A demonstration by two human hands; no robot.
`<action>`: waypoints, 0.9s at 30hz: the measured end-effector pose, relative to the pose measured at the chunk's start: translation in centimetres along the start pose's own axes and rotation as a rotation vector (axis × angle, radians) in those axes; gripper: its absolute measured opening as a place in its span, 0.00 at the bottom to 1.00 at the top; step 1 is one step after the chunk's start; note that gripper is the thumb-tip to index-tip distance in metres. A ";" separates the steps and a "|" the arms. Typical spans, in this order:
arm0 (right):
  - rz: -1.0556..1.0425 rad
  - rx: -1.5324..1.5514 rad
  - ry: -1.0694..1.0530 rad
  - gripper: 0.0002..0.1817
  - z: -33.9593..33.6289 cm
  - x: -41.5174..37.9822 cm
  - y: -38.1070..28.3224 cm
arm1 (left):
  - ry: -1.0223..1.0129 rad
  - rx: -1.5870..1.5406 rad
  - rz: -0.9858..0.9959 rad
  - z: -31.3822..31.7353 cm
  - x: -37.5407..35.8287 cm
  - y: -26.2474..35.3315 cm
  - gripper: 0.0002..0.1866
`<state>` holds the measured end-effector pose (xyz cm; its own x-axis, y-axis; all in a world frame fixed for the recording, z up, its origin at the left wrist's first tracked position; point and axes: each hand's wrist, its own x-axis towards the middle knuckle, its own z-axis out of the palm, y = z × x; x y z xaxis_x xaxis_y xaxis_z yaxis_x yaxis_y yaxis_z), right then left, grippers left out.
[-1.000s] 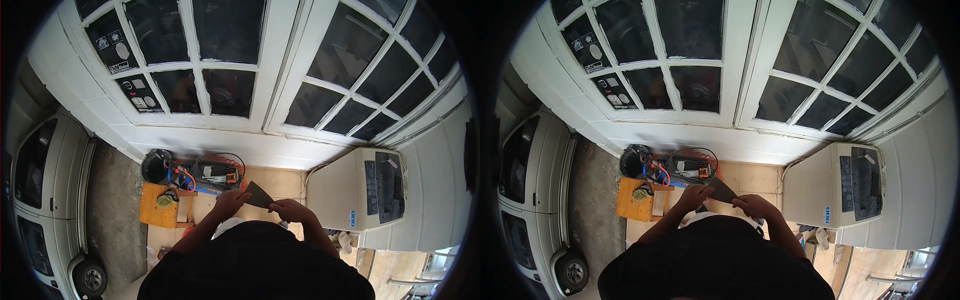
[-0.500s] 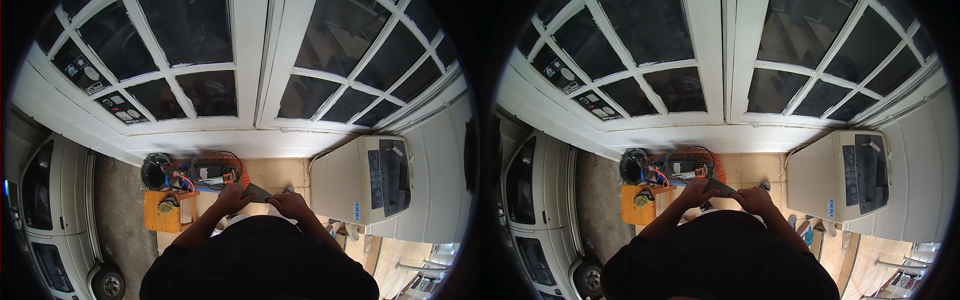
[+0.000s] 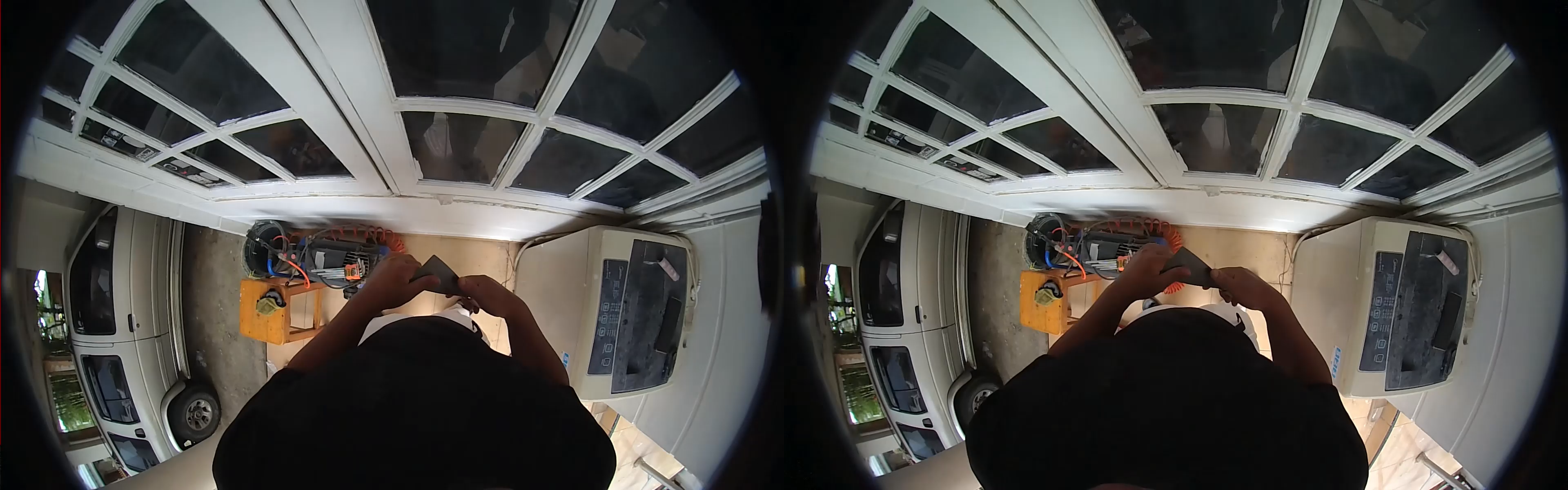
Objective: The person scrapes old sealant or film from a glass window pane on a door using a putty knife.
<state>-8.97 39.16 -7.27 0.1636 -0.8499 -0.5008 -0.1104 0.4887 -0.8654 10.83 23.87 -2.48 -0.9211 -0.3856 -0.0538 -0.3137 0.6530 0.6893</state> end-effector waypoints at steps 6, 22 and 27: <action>0.011 0.158 -0.179 0.42 -0.9 2.2 -2.1 | 0.091 0.204 0.198 -2.5 -0.3 0.7 0.19; -0.144 0.495 0.291 0.27 13.4 12.1 -8.5 | 0.026 -0.207 -0.069 -10.8 -9.6 -12.7 0.32; -0.019 0.379 0.348 0.17 13.9 10.4 -10.6 | -0.111 -0.239 -0.042 -10.7 -8.2 -12.6 0.28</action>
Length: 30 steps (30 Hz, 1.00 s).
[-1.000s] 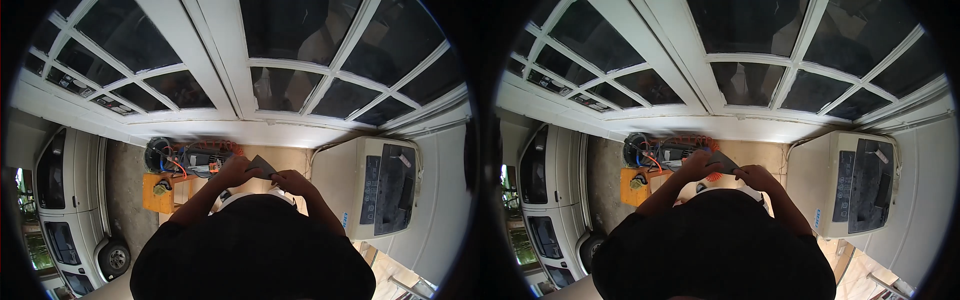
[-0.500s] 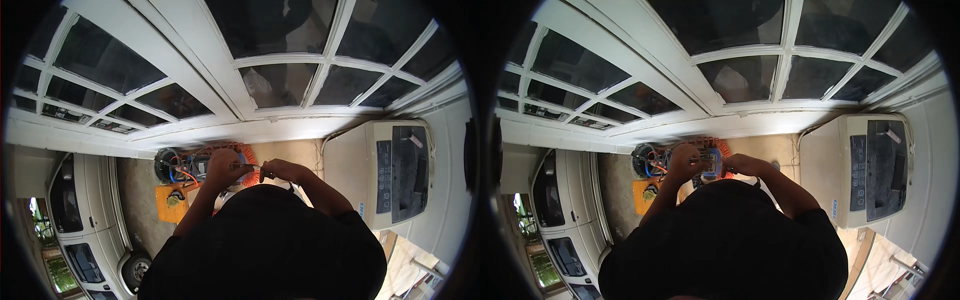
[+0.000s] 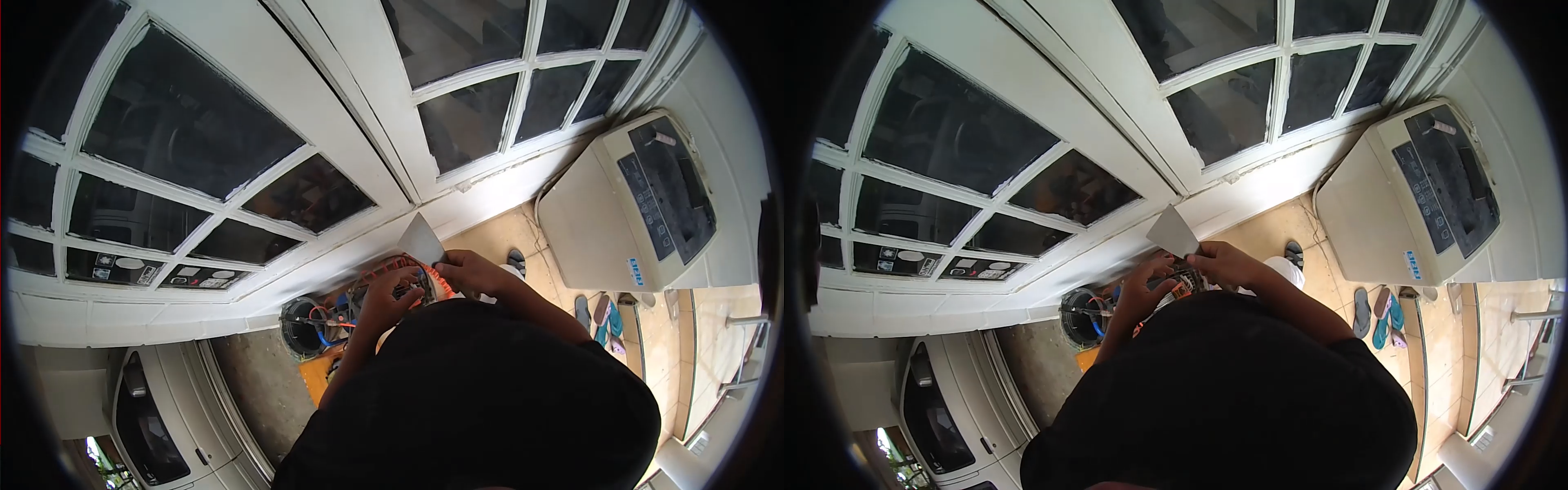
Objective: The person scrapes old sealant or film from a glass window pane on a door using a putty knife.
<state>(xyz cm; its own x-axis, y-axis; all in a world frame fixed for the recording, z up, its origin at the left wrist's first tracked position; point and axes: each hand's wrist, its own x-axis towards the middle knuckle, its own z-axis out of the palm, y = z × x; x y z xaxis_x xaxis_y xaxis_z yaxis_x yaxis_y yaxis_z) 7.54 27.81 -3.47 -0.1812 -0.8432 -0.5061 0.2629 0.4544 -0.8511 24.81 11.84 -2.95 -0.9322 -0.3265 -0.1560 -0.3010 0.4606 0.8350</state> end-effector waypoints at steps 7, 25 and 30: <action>-0.175 0.138 -0.057 0.09 -8.9 1.3 2.0 | 0.287 0.224 0.172 2.6 5.6 2.9 0.37; -0.438 0.097 0.817 0.17 -11.0 16.6 5.8 | 0.761 1.567 0.654 -2.2 24.1 1.1 0.50; -0.591 0.153 0.939 0.15 -10.4 18.3 6.0 | 0.739 1.605 0.541 -0.1 24.5 0.1 0.62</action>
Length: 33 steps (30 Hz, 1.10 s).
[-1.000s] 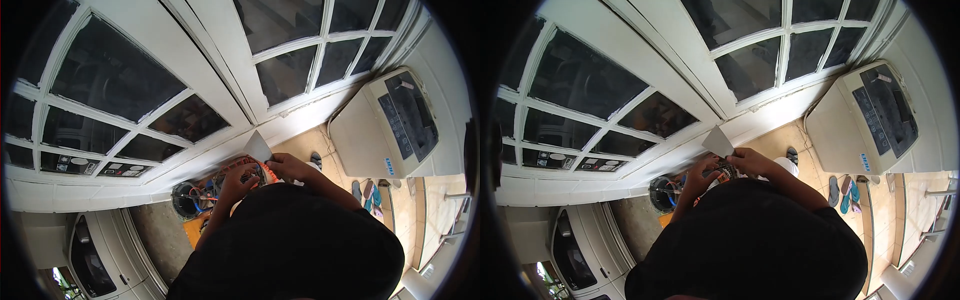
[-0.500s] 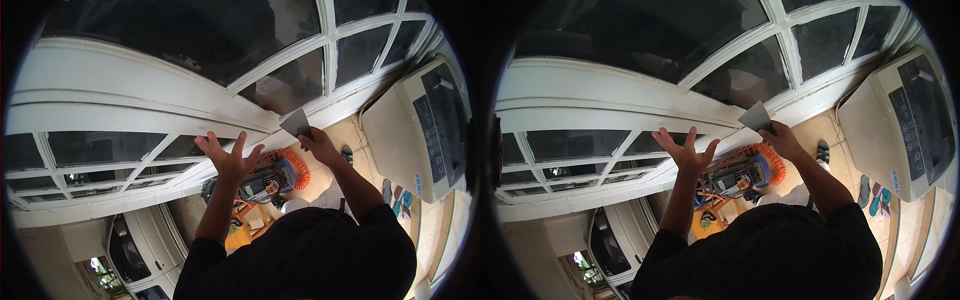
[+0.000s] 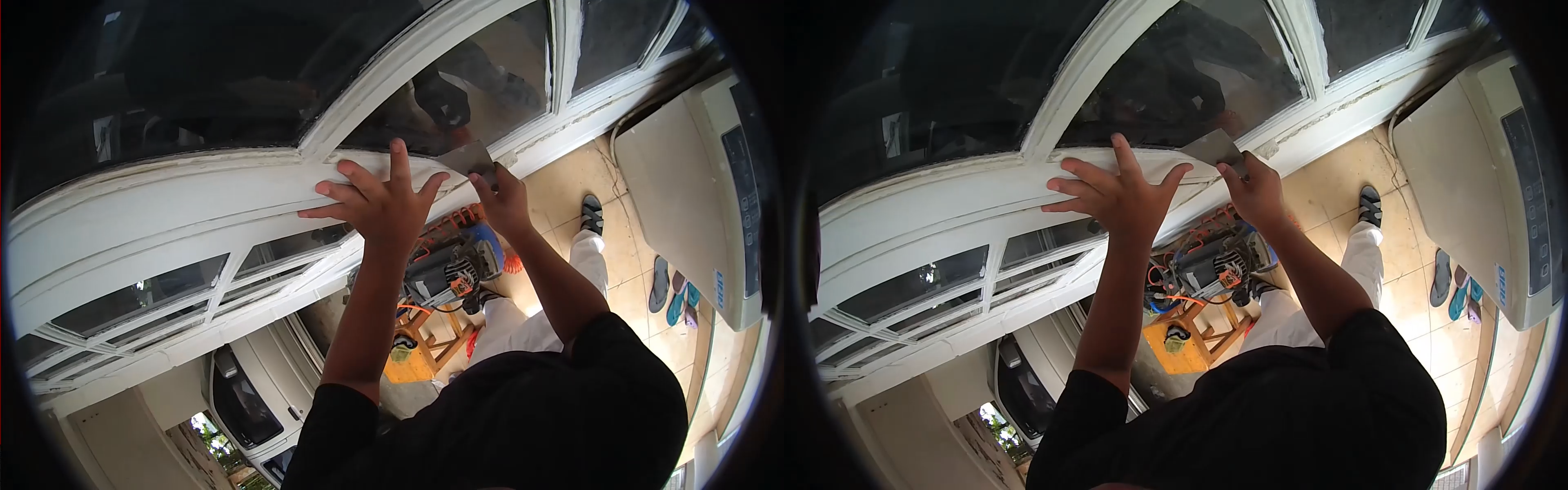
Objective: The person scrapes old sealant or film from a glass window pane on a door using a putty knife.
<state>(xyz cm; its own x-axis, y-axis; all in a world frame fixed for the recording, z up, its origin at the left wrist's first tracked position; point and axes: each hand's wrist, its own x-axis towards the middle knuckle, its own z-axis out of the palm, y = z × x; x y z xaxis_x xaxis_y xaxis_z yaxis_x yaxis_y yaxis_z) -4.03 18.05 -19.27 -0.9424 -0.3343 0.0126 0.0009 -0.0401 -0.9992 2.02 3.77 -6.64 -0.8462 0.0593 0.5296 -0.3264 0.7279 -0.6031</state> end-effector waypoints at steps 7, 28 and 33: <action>0.050 -0.043 -0.041 0.14 0.5 0.5 1.8 | -0.013 0.052 -0.044 1.4 -0.2 1.4 0.67; 0.093 0.143 -0.034 0.17 2.1 -0.3 2.9 | -0.090 0.063 -0.055 1.5 -0.6 2.0 0.67; 0.165 0.148 -0.079 0.17 2.3 0.2 2.6 | -0.079 0.077 -0.050 1.5 -0.3 2.0 0.67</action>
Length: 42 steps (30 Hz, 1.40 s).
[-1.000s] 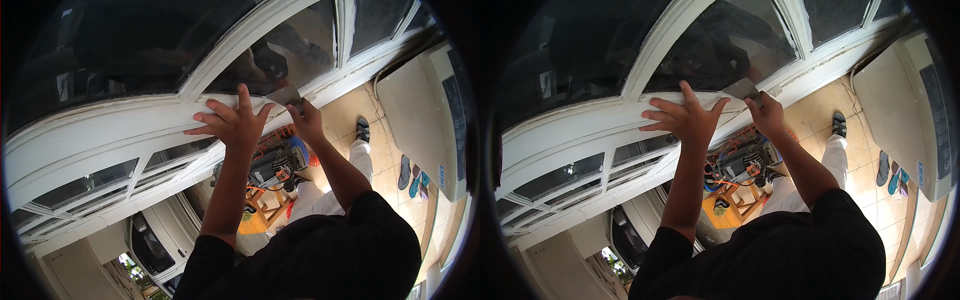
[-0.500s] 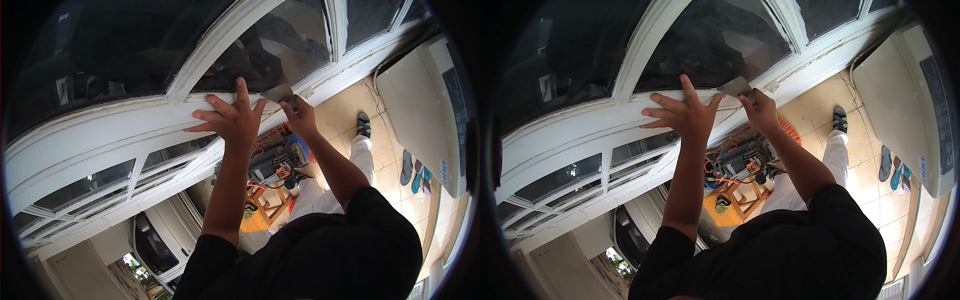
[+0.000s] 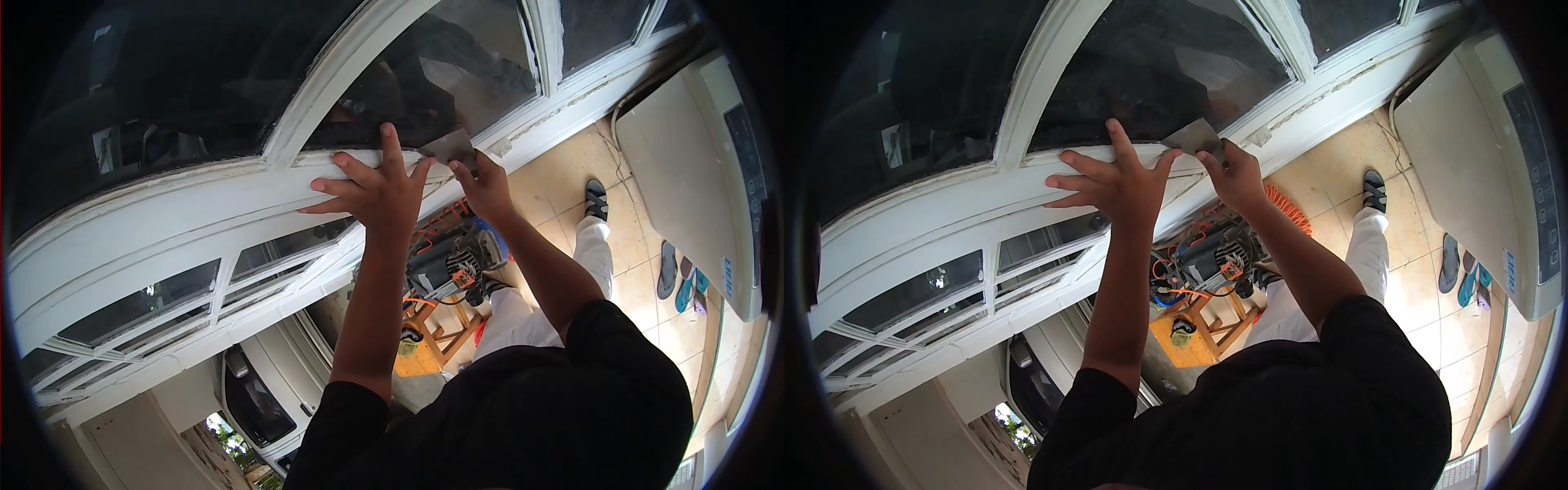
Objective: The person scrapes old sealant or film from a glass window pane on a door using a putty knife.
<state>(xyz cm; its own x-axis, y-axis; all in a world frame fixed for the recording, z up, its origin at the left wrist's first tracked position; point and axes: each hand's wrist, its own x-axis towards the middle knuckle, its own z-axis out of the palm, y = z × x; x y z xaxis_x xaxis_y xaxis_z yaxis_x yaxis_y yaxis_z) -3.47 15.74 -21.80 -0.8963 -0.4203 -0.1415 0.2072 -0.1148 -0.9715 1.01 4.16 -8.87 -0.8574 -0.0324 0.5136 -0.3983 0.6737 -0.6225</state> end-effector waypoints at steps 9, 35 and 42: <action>0.033 -0.071 -0.020 0.14 -0.8 -0.5 -1.3 | -0.014 -0.006 -0.013 0.1 -0.2 0.1 0.67; 0.048 -0.007 -0.039 0.17 -0.8 -0.4 -1.4 | 0.013 -0.026 0.033 0.4 -0.4 -0.3 0.67; 0.091 -0.057 -0.055 0.15 -1.0 -0.4 -2.4 | 0.001 -0.016 0.038 0.5 -0.7 -0.3 0.67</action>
<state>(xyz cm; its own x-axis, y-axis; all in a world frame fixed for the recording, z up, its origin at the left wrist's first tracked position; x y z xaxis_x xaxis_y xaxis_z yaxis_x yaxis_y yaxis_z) -3.98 17.12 -19.57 -0.8518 -0.4755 -0.2200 0.2620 -0.0230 -0.9648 1.53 3.62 -9.34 -0.8714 -0.0063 0.4904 -0.3605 0.6862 -0.6318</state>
